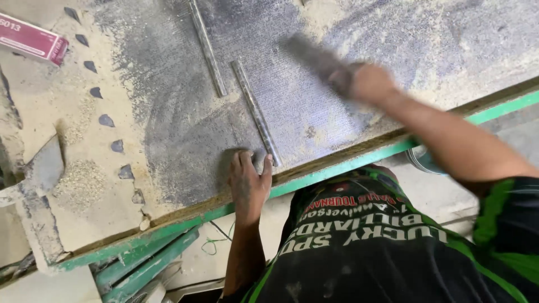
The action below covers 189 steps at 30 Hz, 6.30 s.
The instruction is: Manually clearing and sorting fine grain or material on a mesh shaker screen using a handheld scraper.
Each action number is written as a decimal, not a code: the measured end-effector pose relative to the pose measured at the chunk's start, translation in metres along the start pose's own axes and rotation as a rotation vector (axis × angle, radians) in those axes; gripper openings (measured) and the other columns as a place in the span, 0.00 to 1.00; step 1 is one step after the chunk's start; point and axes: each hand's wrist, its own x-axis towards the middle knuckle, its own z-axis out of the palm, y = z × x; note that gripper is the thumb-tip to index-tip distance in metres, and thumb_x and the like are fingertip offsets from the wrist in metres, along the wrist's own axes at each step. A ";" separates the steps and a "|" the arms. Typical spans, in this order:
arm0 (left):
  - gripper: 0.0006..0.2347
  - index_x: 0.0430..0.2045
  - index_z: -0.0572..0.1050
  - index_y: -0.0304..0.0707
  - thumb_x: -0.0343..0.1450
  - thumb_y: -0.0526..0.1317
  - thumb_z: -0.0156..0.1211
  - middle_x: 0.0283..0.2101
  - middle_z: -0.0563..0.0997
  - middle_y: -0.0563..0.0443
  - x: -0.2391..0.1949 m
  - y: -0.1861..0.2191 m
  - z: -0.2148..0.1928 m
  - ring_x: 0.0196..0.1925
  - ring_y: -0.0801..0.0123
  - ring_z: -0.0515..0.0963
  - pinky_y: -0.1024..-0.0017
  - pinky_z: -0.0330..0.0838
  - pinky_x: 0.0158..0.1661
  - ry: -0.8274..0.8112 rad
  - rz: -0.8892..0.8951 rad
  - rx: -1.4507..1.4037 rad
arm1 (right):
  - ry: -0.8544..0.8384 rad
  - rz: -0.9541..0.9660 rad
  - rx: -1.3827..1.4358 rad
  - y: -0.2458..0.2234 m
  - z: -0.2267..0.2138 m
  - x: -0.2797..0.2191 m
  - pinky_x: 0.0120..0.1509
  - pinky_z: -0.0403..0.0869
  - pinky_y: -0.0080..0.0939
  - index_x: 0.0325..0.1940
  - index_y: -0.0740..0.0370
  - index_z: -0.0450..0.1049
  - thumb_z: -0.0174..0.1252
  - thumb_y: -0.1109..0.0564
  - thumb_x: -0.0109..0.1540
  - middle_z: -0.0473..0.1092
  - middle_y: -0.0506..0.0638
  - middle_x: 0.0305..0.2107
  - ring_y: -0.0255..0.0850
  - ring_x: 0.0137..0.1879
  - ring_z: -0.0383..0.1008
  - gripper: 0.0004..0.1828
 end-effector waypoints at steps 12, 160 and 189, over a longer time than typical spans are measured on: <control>0.21 0.48 0.72 0.32 0.74 0.54 0.55 0.54 0.73 0.35 -0.006 -0.021 0.014 0.58 0.44 0.74 0.48 0.68 0.55 0.079 -0.006 -0.019 | 0.443 0.085 -0.025 0.085 -0.039 0.101 0.15 0.67 0.44 0.58 0.56 0.73 0.29 0.26 0.70 0.66 0.55 0.22 0.39 0.18 0.64 0.39; 0.28 0.64 0.63 0.31 0.78 0.56 0.52 0.68 0.61 0.35 0.113 0.154 0.166 0.73 0.43 0.58 0.43 0.58 0.65 -0.249 0.747 0.140 | -0.265 -0.341 -0.573 0.285 0.009 0.017 0.25 0.66 0.38 0.41 0.60 0.82 0.34 0.16 0.65 0.64 0.48 0.18 0.35 0.22 0.64 0.50; 0.20 0.59 0.66 0.33 0.79 0.48 0.56 0.64 0.67 0.41 0.083 0.084 0.067 0.67 0.48 0.68 0.48 0.63 0.63 -0.136 0.711 -0.032 | 0.018 0.202 -0.486 0.301 0.012 0.089 0.22 0.68 0.35 0.46 0.59 0.80 0.40 0.19 0.66 0.72 0.51 0.20 0.37 0.21 0.69 0.43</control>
